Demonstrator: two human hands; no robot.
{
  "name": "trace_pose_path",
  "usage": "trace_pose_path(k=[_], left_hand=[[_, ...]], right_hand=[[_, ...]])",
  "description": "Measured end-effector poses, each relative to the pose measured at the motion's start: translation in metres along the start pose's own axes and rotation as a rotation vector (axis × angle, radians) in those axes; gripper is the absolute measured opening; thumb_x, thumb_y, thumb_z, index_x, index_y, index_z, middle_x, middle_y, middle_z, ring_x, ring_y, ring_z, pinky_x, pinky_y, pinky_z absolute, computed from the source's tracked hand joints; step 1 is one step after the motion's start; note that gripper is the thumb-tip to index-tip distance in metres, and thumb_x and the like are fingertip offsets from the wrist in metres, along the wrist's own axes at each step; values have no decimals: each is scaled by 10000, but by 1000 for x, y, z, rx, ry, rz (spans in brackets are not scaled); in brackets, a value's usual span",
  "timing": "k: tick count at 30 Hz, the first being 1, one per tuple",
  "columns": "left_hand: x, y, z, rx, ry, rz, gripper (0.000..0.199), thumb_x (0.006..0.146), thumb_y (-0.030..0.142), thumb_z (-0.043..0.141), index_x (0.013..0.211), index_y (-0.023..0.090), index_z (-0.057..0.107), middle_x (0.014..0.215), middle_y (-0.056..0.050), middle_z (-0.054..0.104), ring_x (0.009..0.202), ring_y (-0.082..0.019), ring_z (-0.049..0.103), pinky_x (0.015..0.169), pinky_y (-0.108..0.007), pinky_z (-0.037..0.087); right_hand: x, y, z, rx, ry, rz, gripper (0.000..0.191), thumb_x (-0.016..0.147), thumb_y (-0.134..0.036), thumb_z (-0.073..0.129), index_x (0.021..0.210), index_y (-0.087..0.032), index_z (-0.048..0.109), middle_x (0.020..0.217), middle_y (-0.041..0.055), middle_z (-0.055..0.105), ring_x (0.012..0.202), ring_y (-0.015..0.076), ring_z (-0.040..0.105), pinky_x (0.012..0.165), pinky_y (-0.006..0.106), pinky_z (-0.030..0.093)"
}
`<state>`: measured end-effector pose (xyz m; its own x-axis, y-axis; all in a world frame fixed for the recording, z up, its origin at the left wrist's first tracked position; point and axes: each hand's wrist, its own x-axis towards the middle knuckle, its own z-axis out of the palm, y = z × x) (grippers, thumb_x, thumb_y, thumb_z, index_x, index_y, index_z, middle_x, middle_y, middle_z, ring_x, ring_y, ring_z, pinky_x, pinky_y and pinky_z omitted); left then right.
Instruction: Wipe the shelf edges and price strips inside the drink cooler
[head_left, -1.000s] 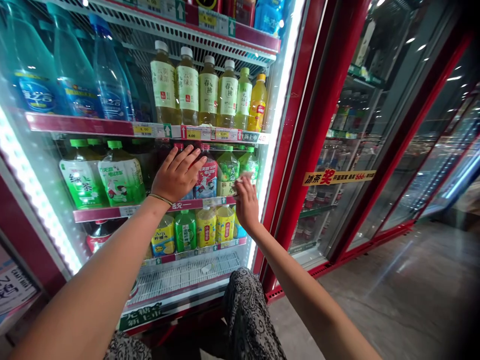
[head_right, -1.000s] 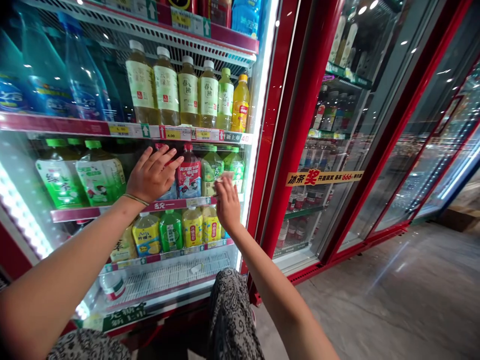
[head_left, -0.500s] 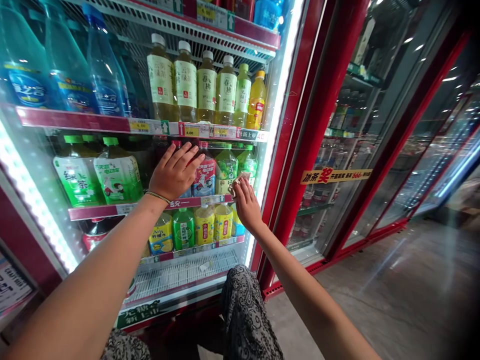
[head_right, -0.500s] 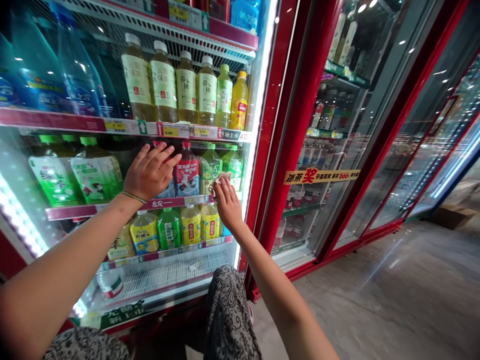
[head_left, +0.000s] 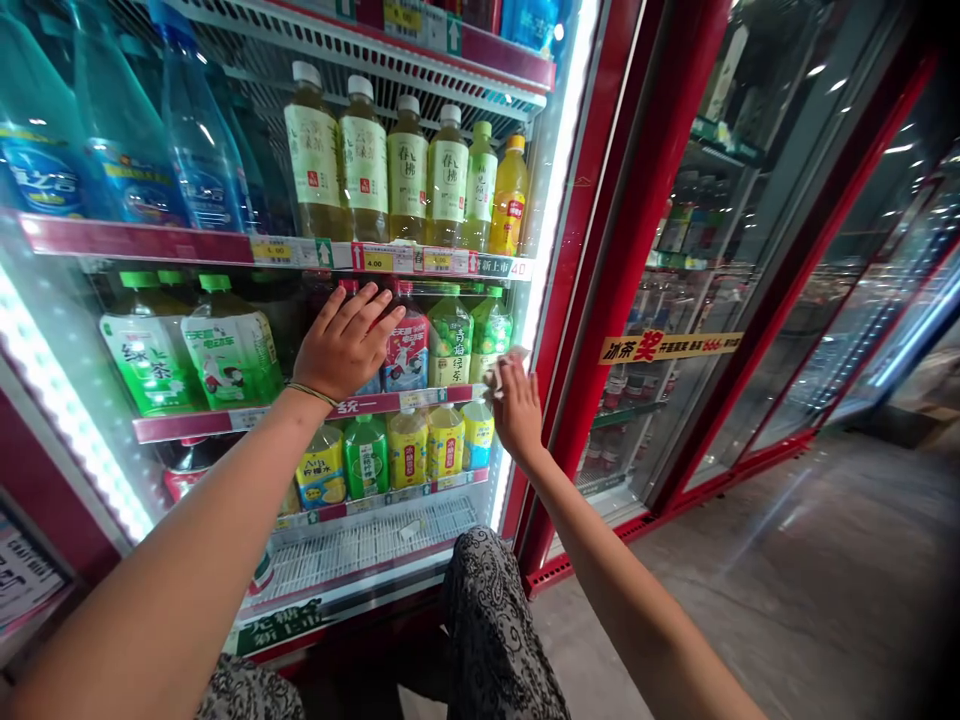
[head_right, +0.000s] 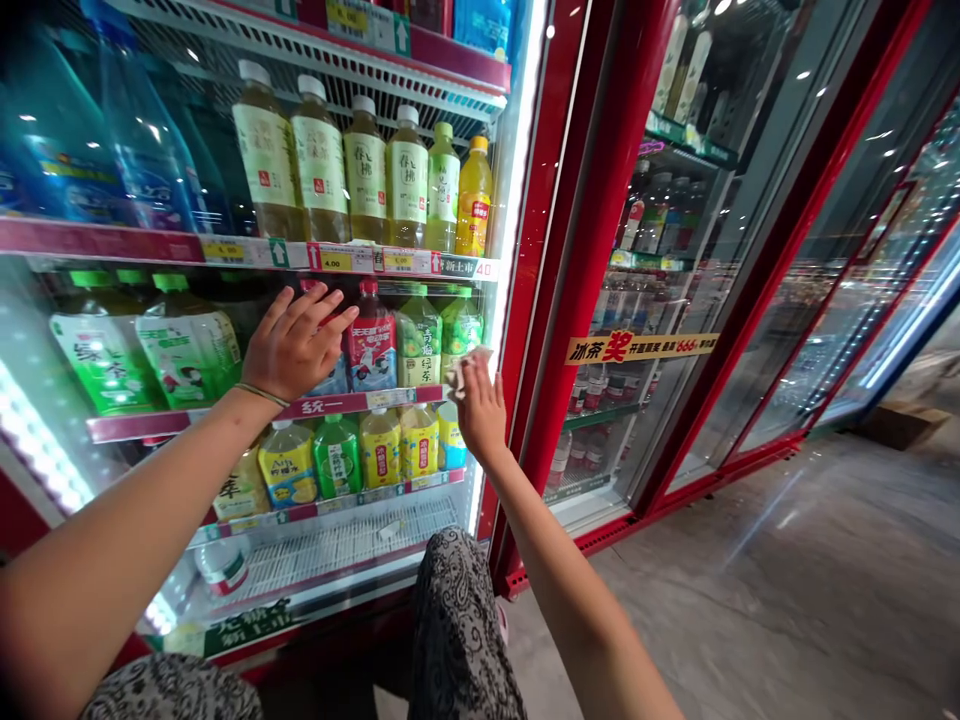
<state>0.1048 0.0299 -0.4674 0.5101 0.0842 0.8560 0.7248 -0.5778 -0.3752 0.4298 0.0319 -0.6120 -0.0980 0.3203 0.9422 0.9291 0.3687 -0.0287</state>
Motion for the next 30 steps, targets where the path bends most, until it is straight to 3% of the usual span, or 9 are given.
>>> trace_pose_path(k=[4,9,11,13,17,22,26,28,30], left_hand=[[0,-1,3,-8,-7,-11,512,981,244,505,1487,313,538,1559,-73,552,1516,-287,435,1294,-589,262],[0,-2,4,43,-18,-8,514,979,223,517,1487,297,536,1557,-84,554,1527,-281,418,1300,-583,244],[0,-1,2,50,-18,-11,510,985,210,514,1487,297,535,1561,-82,551,1527,-273,419,1300,-574,249],[-1,5,1,55,-10,-35,510,991,191,507,1489,297,533,1561,-83,551,1527,-267,420,1300,-573,247],[-15,36,11,101,49,-125,516,989,174,529,1490,296,542,1553,-89,557,1540,-291,396,1305,-612,193],[-53,91,40,117,-2,-73,551,968,162,590,1501,291,542,1484,-82,620,1500,-273,454,1327,-554,158],[-71,122,60,140,4,-189,588,952,191,638,1521,288,524,1491,-94,612,1517,-293,427,1327,-568,128],[-72,134,68,133,20,-256,610,948,209,652,1537,261,503,1486,-112,613,1524,-311,412,1325,-595,98],[-69,145,76,125,18,-290,613,947,225,661,1538,225,499,1472,-126,623,1523,-330,411,1320,-623,51]], right_hand=[[-6,1,7,37,212,303,735,996,-138,379,1679,-203,116,1674,187,368,1605,300,255,1245,658,314],[-21,-22,4,97,-94,-37,714,997,-101,410,1666,-269,226,1669,102,412,1596,228,286,1278,508,335],[-23,-18,-3,87,-104,-47,695,1003,-97,396,1653,-305,264,1644,83,453,1576,231,332,1286,536,310],[-25,-7,-6,91,-8,57,675,1010,-105,377,1646,-311,278,1624,104,466,1549,254,374,1258,568,342],[-25,1,-1,84,192,169,578,1016,-158,439,1573,-312,419,1463,143,558,1387,293,509,1114,551,479],[-24,-4,9,115,235,46,425,988,-181,562,1398,-287,524,1275,107,623,1177,252,598,986,480,545],[-27,8,8,147,412,285,273,952,-220,633,1218,-256,584,1181,88,594,1133,250,607,938,478,571],[-30,11,9,160,420,306,242,945,-210,638,1182,-251,609,1176,86,562,1121,242,606,925,462,583],[-31,11,11,182,377,209,233,930,-179,645,1151,-251,632,1196,86,533,1127,234,603,922,438,592]])
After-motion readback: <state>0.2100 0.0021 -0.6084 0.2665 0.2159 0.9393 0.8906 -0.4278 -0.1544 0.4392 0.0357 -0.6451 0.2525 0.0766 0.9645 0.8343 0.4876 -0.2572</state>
